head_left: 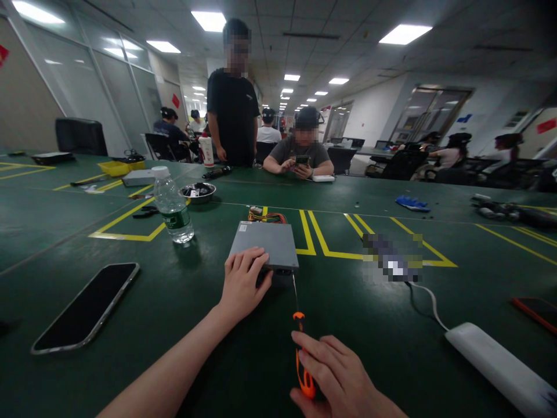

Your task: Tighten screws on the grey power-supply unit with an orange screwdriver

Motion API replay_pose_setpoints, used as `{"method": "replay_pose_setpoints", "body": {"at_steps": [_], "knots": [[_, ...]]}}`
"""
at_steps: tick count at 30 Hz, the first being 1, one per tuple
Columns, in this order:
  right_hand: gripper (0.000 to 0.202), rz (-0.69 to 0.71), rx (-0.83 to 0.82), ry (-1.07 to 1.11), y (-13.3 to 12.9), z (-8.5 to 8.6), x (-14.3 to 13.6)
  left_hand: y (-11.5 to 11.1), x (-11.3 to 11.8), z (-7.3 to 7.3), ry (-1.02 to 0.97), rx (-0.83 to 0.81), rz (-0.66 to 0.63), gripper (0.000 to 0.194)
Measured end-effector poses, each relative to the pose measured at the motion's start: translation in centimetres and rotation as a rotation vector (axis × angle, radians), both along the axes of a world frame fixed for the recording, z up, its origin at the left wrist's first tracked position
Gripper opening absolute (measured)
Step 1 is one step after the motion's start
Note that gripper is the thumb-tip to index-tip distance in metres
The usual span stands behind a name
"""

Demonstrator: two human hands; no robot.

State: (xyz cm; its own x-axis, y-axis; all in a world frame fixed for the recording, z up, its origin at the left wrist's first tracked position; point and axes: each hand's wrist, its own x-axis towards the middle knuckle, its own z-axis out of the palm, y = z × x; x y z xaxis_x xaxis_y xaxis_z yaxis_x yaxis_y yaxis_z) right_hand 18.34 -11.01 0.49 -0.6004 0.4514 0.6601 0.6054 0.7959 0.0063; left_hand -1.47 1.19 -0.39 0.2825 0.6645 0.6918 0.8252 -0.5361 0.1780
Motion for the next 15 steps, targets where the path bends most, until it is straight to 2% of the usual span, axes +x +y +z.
{"method": "replay_pose_setpoints", "body": {"at_steps": [5,8,15], "knots": [[0.032,-0.02,-0.073,-0.117,-0.1,1.2,0.2,0.0,0.0,0.0,-0.011,-0.001,-0.003,0.026],[0.028,-0.016,-0.092,-0.163,-0.2,1.6,-0.1,0.0,0.0,0.0,-0.008,-0.003,0.0,0.026],[0.022,-0.002,-0.006,-0.033,0.0,0.1,-0.3,0.0,0.0,0.0,-0.006,0.009,-0.009,0.026]]}}
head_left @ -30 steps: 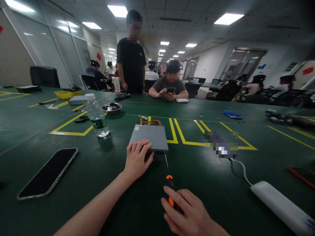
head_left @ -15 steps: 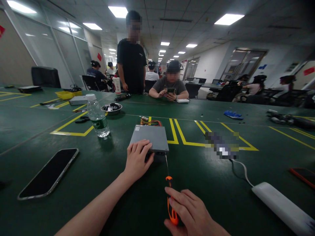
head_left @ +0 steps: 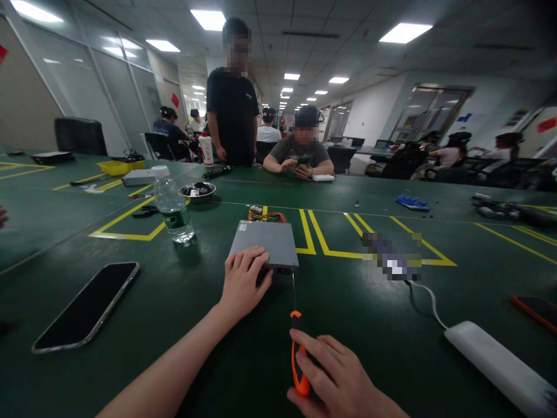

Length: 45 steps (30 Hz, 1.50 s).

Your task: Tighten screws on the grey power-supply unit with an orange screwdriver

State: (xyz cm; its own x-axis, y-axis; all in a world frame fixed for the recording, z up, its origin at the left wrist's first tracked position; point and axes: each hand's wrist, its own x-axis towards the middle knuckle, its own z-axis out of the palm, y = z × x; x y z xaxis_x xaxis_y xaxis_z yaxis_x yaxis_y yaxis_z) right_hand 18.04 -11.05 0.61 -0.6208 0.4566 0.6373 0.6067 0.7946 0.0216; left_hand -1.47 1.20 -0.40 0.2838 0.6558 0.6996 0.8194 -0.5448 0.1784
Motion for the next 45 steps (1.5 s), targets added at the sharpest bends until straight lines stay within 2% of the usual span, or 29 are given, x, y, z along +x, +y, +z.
{"method": "replay_pose_setpoints", "body": {"at_steps": [3,7,10,14,16,19,21,24,28,36,43,45], "knots": [[0.022,-0.019,-0.022,0.046,0.0,-0.1,0.1,0.0,0.0,0.0,0.003,-0.005,0.001,0.026],[0.026,-0.043,-0.066,-0.028,-0.1,0.3,-0.1,0.0,0.0,0.0,0.005,-0.006,0.008,0.026],[0.03,-0.048,-0.054,-0.061,-0.1,0.4,-0.2,0.0,0.0,0.1,0.004,-0.013,0.01,0.026],[0.033,-0.053,-0.007,0.015,0.1,0.1,0.1,-0.1,0.0,0.1,-0.002,-0.02,0.005,0.026],[0.031,-0.047,0.055,0.068,0.3,-0.1,0.2,-0.1,0.0,0.0,-0.002,-0.021,0.004,0.027],[0.018,-0.054,0.101,0.097,0.4,-0.2,0.2,0.0,0.0,0.0,0.001,-0.019,0.003,0.027],[0.013,-0.086,0.068,0.077,0.3,-0.3,0.1,0.0,0.0,0.0,-0.001,-0.015,0.004,0.027],[0.022,-0.126,0.018,0.021,0.0,-0.4,0.1,-0.1,0.0,0.1,0.001,-0.013,0.007,0.027],[0.022,-0.127,-0.021,-0.04,-0.1,-0.8,0.2,-0.1,0.0,0.2,0.007,-0.008,0.005,0.027],[0.03,-0.087,-0.029,0.033,0.5,-1.2,0.4,-0.1,0.0,0.1,0.002,-0.015,0.002,0.027],[0.016,-0.08,-0.047,-0.043,0.2,-0.7,0.3,-0.1,0.0,0.1,0.003,-0.027,-0.001,0.026],[0.019,-0.073,-0.084,-0.051,0.2,-0.5,0.4,-0.1,0.0,0.2,-0.001,-0.02,-0.001,0.026]]}}
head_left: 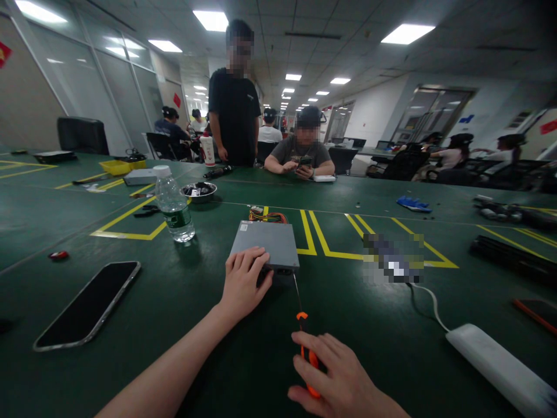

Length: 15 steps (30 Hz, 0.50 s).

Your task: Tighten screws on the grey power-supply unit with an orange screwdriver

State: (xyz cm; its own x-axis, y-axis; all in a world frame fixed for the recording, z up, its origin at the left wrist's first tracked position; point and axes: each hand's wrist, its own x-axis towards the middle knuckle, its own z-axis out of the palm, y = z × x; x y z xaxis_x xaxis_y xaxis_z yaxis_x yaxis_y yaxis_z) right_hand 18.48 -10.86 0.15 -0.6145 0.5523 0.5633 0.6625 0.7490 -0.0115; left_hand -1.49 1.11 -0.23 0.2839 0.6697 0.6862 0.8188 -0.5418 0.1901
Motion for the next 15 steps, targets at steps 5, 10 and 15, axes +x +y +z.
{"method": "replay_pose_setpoints", "body": {"at_steps": [5,10,15], "knots": [[0.03,0.04,-0.141,-0.017,-0.2,0.9,0.4,0.0,0.1,0.0,-0.003,0.013,0.001,0.026],[0.028,0.061,-0.056,-0.002,-0.3,1.2,0.1,0.0,0.1,0.0,0.007,0.008,0.004,0.026],[0.029,0.032,0.03,0.058,-0.2,0.5,0.3,0.1,0.1,-0.1,0.002,0.018,0.005,0.026]]}}
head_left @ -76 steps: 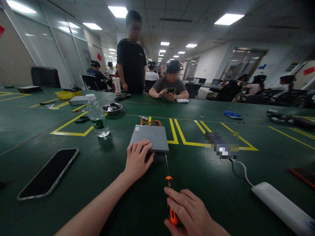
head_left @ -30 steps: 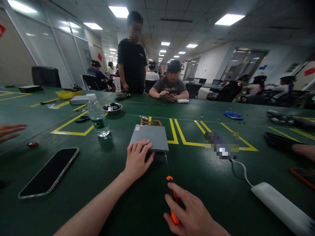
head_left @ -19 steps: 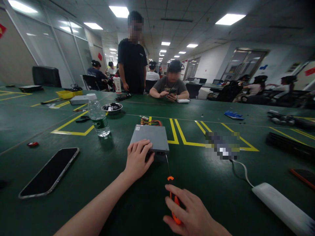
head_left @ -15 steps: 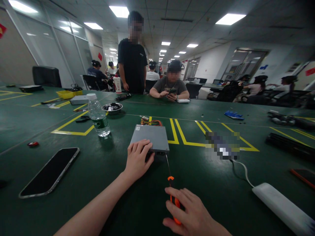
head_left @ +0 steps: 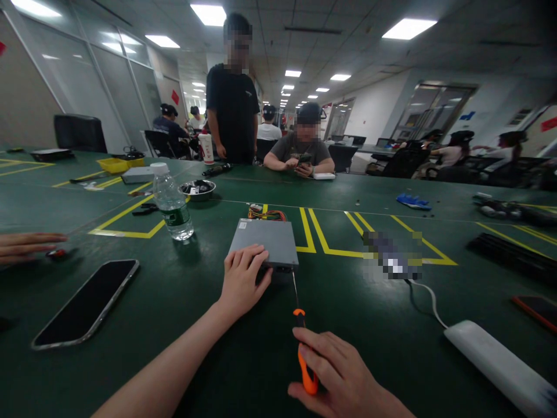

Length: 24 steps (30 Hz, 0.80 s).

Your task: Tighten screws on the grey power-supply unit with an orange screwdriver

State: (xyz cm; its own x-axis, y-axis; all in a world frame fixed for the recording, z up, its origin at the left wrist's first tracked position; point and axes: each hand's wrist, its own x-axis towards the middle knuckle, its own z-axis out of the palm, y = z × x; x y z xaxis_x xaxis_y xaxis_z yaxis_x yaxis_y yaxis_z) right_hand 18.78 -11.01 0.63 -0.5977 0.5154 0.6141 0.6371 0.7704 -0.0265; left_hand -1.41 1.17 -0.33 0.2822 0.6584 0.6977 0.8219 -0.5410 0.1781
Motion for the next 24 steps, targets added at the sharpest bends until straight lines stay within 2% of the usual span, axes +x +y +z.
{"method": "replay_pose_setpoints", "body": {"at_steps": [5,9,15,19,24], "knots": [[0.034,-0.012,-0.079,-0.07,-0.2,0.2,0.0,0.0,0.0,0.0,0.0,0.0,-0.002,0.026],[0.03,-0.003,-0.063,-0.123,-0.2,0.5,-0.5,0.0,0.0,0.0,0.006,-0.011,0.0,0.026],[0.034,0.033,0.029,0.019,0.2,0.5,-0.6,0.0,-0.1,-0.1,0.008,-0.015,-0.001,0.026],[0.031,-0.067,0.114,-0.009,-0.5,0.6,-0.5,0.0,-0.1,0.0,0.002,-0.023,-0.008,0.027],[0.025,-0.22,0.187,-0.042,-1.8,-0.5,-1.2,0.0,-0.1,0.0,-0.005,-0.009,-0.019,0.026]]}}
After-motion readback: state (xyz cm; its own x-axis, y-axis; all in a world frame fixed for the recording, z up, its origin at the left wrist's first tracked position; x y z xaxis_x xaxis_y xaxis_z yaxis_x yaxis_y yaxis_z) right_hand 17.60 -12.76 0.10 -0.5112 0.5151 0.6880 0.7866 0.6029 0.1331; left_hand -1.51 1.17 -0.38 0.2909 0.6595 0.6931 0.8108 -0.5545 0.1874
